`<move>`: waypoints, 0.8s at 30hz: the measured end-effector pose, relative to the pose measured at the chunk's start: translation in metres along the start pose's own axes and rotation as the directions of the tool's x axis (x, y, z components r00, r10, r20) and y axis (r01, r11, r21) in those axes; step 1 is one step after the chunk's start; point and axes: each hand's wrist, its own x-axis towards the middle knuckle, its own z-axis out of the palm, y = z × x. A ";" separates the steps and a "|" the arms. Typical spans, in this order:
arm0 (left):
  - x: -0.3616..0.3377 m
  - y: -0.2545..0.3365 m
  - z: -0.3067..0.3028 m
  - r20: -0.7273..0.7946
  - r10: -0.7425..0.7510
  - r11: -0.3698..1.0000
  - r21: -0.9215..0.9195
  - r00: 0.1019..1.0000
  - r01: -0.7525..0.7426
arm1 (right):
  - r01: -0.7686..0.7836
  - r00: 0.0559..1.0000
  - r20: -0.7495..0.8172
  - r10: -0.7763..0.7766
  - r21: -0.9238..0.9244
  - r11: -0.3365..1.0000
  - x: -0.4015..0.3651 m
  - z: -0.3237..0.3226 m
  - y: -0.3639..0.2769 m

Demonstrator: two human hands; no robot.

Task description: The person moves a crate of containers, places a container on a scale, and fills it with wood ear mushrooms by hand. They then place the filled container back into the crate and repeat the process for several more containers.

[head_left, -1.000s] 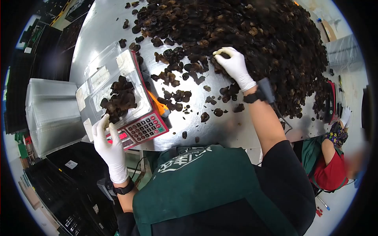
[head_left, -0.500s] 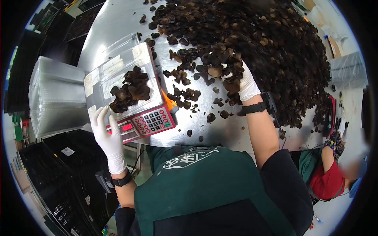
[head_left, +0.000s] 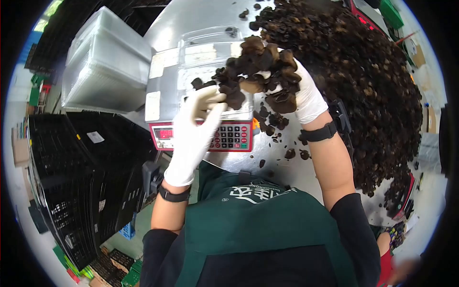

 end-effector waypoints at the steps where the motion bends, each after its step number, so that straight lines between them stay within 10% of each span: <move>1: 0.004 0.000 0.006 0.061 -0.090 0.979 -0.179 0.994 0.100 | -0.010 0.999 -0.049 0.008 -0.028 1.000 0.008 0.003 0.007; 6: 0.011 0.002 0.008 0.080 -0.233 0.942 -0.228 0.969 0.245 | -0.072 0.860 -0.485 -0.160 -0.427 0.902 0.024 0.015 0.040; 13: -0.002 -0.011 -0.019 0.008 -0.311 0.944 -0.109 0.950 0.310 | -0.149 0.928 -0.367 -0.069 -0.533 0.833 0.049 0.046 0.018; 16: -0.008 -0.015 -0.030 -0.047 -0.363 0.930 -0.081 0.930 0.359 | -0.118 0.955 -0.180 -0.236 -0.960 0.253 0.069 0.051 0.026; 19: -0.013 -0.019 -0.033 -0.106 -0.342 0.940 -0.026 0.934 0.341 | 0.271 0.954 0.288 -0.077 -0.946 -0.178 0.086 0.023 0.047; 21: -0.017 -0.027 -0.035 -0.100 -0.360 0.933 -0.020 0.928 0.360 | 0.266 0.962 0.247 0.115 -0.753 -0.602 0.085 0.010 0.055; 24: -0.022 -0.036 -0.037 -0.098 -0.331 0.944 -0.040 0.938 0.329 | 0.237 0.967 0.241 0.083 -0.732 -0.638 0.085 0.016 0.057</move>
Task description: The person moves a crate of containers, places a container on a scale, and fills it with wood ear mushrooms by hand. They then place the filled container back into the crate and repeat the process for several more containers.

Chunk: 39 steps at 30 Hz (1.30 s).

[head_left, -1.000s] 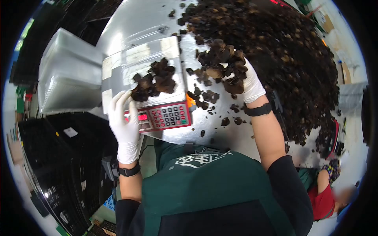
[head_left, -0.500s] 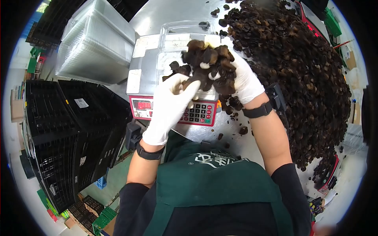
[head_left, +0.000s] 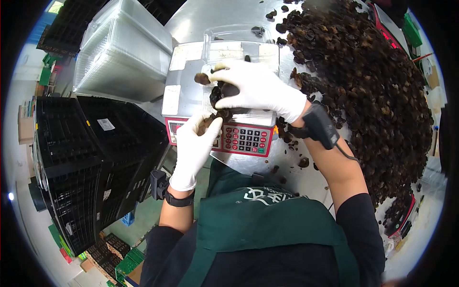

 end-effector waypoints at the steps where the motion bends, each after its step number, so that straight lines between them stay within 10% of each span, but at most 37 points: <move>1: 0.000 -0.001 -0.001 -0.012 0.010 1.000 0.025 1.000 -0.009 | -0.011 0.998 -0.065 0.014 0.051 0.999 -0.001 -0.002 0.001; 13: -0.009 -0.005 0.002 0.026 0.074 0.967 0.241 0.997 -0.078 | -0.158 0.837 -0.361 0.411 0.561 0.813 -0.005 -0.039 0.007; 20: -0.013 -0.010 0.010 0.036 0.124 0.969 0.213 0.992 -0.129 | -0.035 0.984 -0.167 0.054 0.112 0.993 -0.005 -0.014 0.002; 23: -0.015 -0.007 0.009 0.042 0.125 0.972 0.195 0.991 -0.131 | 0.146 0.870 -0.385 -0.307 -0.394 0.907 -0.002 -0.015 0.010; 25: -0.016 -0.008 0.006 0.064 0.098 0.972 0.207 0.993 -0.110 | -0.105 0.945 -0.199 0.258 0.562 0.821 -0.003 -0.040 0.003; 35: -0.026 -0.006 0.013 0.123 0.113 0.983 0.131 0.986 -0.129 | -0.416 0.708 -0.230 0.668 0.629 0.657 -0.106 -0.061 0.040; 37: -0.028 -0.007 0.017 0.197 0.120 0.981 0.129 0.973 -0.147 | -0.559 0.671 -0.190 0.717 0.505 0.657 -0.138 -0.055 0.030; 38: -0.028 -0.007 0.021 0.251 0.130 0.973 0.156 0.959 -0.172 | -0.464 0.845 -0.308 0.438 -0.013 0.886 -0.170 -0.040 0.056; 39: -0.028 -0.009 0.027 0.283 0.179 0.954 0.186 0.942 -0.237 | -0.571 0.808 -0.311 0.501 -0.201 0.796 -0.188 -0.035 0.043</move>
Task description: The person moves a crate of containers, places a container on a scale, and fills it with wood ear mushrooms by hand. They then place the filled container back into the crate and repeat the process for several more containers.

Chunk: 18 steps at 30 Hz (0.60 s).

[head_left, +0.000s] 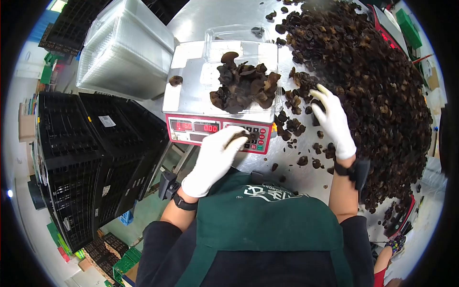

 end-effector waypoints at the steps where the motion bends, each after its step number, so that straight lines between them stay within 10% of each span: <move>1: 0.001 0.000 0.006 0.041 0.045 0.998 0.030 0.998 -0.046 | -0.004 0.999 -0.035 0.003 -0.011 1.000 -0.013 -0.006 -0.008; 4: 0.004 0.004 0.025 0.155 0.159 0.980 0.098 0.975 -0.175 | -0.030 0.999 0.031 0.020 0.363 0.931 -0.037 -0.019 -0.049; 6: 0.004 0.009 0.038 0.221 0.211 0.970 0.077 0.952 -0.232 | -0.229 0.962 0.274 0.002 0.801 0.553 -0.054 -0.017 -0.086; 11: 0.017 0.049 -0.001 0.336 0.082 0.997 -0.024 0.938 -0.079 | -0.438 0.899 0.384 0.212 0.814 0.382 -0.069 0.007 -0.090; 16: 0.074 0.011 -0.109 -0.210 0.282 0.868 0.471 0.936 -0.156 | -0.486 0.870 0.401 0.288 0.800 0.353 -0.075 -0.016 -0.052; 18: 0.090 -0.017 -0.129 -0.110 0.399 0.634 0.750 0.910 -0.187 | -0.505 0.850 0.425 0.310 0.824 0.256 -0.082 -0.023 -0.046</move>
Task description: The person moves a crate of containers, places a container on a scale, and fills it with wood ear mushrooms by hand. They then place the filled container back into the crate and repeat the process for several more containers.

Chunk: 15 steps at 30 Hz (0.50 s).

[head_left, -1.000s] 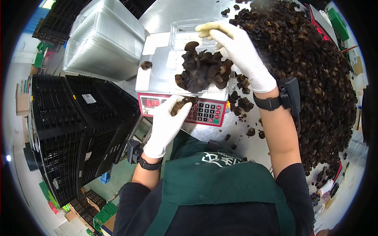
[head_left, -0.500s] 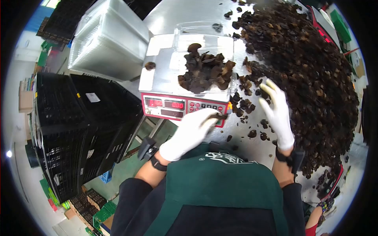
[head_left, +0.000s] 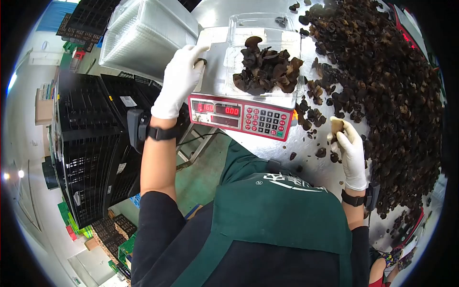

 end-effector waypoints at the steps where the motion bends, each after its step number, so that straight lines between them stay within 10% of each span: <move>1: 0.001 -0.012 0.007 0.009 0.078 0.983 0.165 0.997 -0.079 | -0.010 1.000 -0.004 0.010 0.030 1.000 -0.003 -0.005 0.005; 11: 0.009 -0.012 0.043 -0.229 0.140 0.989 -0.023 0.963 -0.149 | 0.000 0.992 0.117 -0.045 0.359 0.933 -0.007 -0.005 0.038; 15: 0.016 0.046 0.025 -0.330 -0.085 0.930 -0.365 0.940 -0.044 | -0.048 0.997 0.063 0.042 0.091 0.995 0.007 0.005 0.019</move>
